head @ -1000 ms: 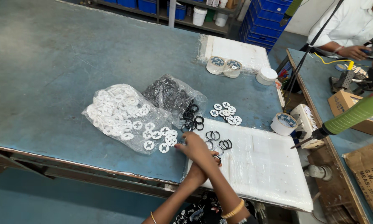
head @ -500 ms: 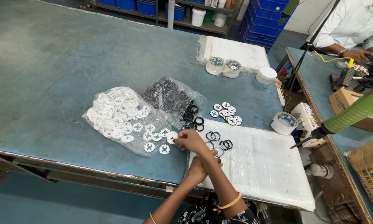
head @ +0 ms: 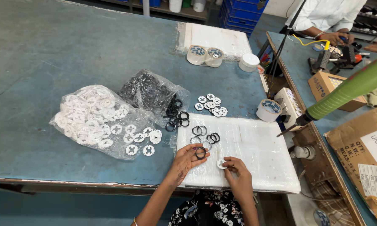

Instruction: The person repeatedly picks up small white plastic pieces and black rubber rings from a table, fits the rings onto the pieces, and places the assembled units on a white foam pad. The person handles items one at a time and continues the cycle throughout the clip.

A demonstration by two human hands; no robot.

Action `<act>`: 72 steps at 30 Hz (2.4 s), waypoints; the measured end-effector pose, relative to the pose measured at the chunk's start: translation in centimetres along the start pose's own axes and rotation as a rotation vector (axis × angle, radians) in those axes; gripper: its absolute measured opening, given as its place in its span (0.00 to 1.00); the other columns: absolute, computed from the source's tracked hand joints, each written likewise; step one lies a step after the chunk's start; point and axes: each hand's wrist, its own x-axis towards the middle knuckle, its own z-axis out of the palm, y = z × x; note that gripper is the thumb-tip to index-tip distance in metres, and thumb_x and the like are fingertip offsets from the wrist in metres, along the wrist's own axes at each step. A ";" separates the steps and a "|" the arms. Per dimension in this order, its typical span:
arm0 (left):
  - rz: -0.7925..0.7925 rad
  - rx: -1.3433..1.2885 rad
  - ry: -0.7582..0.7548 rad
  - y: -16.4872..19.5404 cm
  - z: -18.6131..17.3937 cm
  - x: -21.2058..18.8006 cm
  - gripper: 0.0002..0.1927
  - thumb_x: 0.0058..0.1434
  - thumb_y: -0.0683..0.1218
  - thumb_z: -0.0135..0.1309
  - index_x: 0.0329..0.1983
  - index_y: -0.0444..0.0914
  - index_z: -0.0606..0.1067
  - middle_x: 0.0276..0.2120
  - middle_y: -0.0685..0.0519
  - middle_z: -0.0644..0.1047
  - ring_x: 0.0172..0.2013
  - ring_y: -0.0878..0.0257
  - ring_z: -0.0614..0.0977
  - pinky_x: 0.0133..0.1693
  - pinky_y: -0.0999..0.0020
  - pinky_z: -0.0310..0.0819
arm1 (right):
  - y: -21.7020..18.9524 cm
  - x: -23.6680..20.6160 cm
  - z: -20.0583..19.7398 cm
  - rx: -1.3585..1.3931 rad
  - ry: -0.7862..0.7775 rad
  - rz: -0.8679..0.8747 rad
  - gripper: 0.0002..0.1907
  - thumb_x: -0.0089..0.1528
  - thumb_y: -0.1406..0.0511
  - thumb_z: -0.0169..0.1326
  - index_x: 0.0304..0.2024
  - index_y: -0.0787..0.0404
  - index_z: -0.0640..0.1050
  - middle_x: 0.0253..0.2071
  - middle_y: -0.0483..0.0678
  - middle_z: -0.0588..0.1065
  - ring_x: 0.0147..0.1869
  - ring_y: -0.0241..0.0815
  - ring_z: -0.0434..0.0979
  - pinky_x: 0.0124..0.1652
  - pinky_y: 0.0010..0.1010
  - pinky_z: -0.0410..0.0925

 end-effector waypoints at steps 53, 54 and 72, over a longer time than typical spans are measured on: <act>0.012 -0.069 -0.304 -1.5 1.4 -2.5 0.43 0.63 0.54 0.58 0.73 0.27 0.56 0.71 0.37 0.63 0.69 0.49 0.67 0.70 0.54 0.60 | -3.7 -0.5 5.1 0.506 0.095 0.276 0.09 0.63 0.70 0.57 0.43 0.72 0.79 0.35 0.52 0.82 0.36 0.37 0.83 0.38 0.27 0.76; 0.009 -0.072 -0.304 -1.4 1.4 -2.5 0.43 0.64 0.54 0.58 0.73 0.27 0.56 0.71 0.37 0.62 0.69 0.49 0.67 0.70 0.54 0.60 | -3.8 -0.5 5.2 0.505 0.097 0.277 0.09 0.63 0.70 0.57 0.43 0.71 0.79 0.35 0.52 0.82 0.36 0.37 0.83 0.38 0.27 0.76; 0.021 -0.032 -0.264 -1.5 1.7 -2.5 0.40 0.64 0.54 0.56 0.73 0.28 0.58 0.70 0.38 0.64 0.70 0.51 0.66 0.70 0.58 0.60 | -6.4 -1.1 5.8 0.315 0.204 0.262 0.09 0.61 0.67 0.61 0.38 0.69 0.80 0.28 0.49 0.80 0.32 0.35 0.81 0.35 0.25 0.74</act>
